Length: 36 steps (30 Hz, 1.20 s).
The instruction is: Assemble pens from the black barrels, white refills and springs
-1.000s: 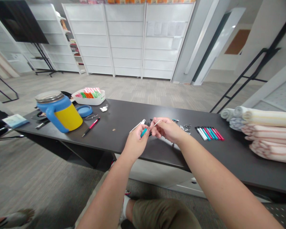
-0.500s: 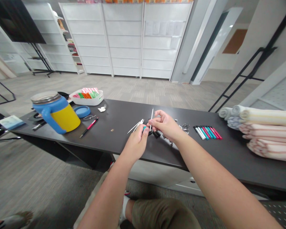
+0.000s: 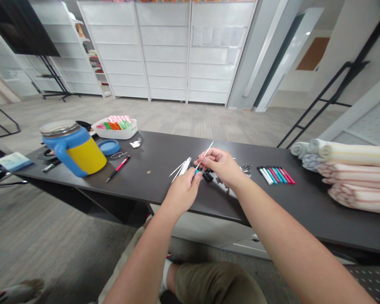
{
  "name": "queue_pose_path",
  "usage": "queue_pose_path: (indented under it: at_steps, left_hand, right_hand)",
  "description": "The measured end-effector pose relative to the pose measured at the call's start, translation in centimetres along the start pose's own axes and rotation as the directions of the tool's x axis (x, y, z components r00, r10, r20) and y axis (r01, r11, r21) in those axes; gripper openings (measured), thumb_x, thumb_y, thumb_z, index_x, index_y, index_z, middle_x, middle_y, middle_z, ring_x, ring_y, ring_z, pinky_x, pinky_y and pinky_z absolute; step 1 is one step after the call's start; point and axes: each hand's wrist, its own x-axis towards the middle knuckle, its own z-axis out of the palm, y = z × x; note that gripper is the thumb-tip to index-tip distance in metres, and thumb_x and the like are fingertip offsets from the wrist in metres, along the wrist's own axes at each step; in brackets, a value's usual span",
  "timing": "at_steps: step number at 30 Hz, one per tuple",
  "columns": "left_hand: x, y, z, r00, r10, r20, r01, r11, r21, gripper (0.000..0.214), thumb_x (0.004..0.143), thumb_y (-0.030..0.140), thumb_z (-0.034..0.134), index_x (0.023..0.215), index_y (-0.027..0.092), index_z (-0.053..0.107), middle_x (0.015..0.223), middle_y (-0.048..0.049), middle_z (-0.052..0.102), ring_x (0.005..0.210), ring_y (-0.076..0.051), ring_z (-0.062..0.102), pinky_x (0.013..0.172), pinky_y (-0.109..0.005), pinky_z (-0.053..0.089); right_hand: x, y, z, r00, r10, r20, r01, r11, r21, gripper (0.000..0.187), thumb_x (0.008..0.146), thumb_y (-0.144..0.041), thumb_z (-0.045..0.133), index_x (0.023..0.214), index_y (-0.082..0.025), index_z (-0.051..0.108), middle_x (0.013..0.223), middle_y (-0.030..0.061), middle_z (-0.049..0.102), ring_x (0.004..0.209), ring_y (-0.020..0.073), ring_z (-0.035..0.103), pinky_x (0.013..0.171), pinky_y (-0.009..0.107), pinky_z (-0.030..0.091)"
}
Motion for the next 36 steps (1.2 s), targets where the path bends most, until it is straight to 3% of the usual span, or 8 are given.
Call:
queue_pose_path:
  at_steps: [7,14,25,30,36]
  left_hand:
    - [0.1,-0.2,0.2,1.0,-0.006,-0.01,0.005,0.999,-0.038,0.036,0.107,0.047,0.04,0.103,0.023,0.066,0.094,-0.0071,0.073,0.089,-0.024,0.068,0.083,-0.033,0.05]
    - [0.1,-0.3,0.3,1.0,0.013,-0.001,-0.013,0.998,-0.068,0.04,0.108,0.047,0.038,0.117,0.021,0.068,0.11,-0.01,0.077,0.1,-0.026,0.071,0.087,-0.035,0.05]
    - [0.1,-0.3,0.3,1.0,0.012,-0.002,-0.013,1.0,-0.022,0.039,0.108,0.049,0.037,0.103,0.023,0.066,0.096,-0.0055,0.075,0.09,-0.023,0.069,0.082,-0.032,0.048]
    - [0.1,-0.4,0.4,1.0,0.015,-0.003,-0.015,1.0,-0.011,0.039,0.109,0.048,0.038,0.114,0.022,0.068,0.105,-0.0082,0.077,0.097,-0.026,0.071,0.084,-0.033,0.049]
    - [0.1,-0.3,0.3,1.0,-0.012,0.021,0.011,1.0,0.029,0.044,0.109,0.049,0.036,0.113,0.021,0.069,0.106,-0.0102,0.077,0.099,-0.028,0.071,0.085,-0.036,0.049]
  right_hand:
    - [-0.2,-0.3,0.2,1.0,-0.002,0.0,0.002,1.0,0.008,0.036,0.083,-0.052,0.083,0.089,-0.02,0.069,0.092,0.0053,0.079,0.073,0.014,0.067,0.07,0.028,0.053]
    - [-0.3,-1.2,0.8,0.998,0.039,0.054,-0.037,0.999,-0.032,0.043,0.074,-0.055,0.088,0.078,-0.02,0.065,0.084,0.003,0.074,0.068,0.0136,0.063,0.066,0.028,0.053]
    - [-0.4,-1.3,0.6,0.999,-0.011,0.03,0.013,0.998,-0.068,0.042,0.078,-0.058,0.084,0.079,-0.021,0.064,0.085,0.004,0.075,0.067,0.0132,0.06,0.065,0.029,0.053]
    - [-0.3,-1.1,0.8,0.992,0.031,0.123,-0.025,0.998,-0.056,0.04,0.077,-0.056,0.086,0.081,-0.022,0.067,0.078,0.0012,0.071,0.065,0.0144,0.063,0.064,0.03,0.054]
    - [-0.4,-1.0,0.7,0.981,0.046,0.186,-0.031,0.996,-0.08,0.037,0.079,-0.054,0.085,0.084,-0.021,0.07,0.072,0.0002,0.071,0.063,0.0144,0.064,0.065,0.03,0.055]
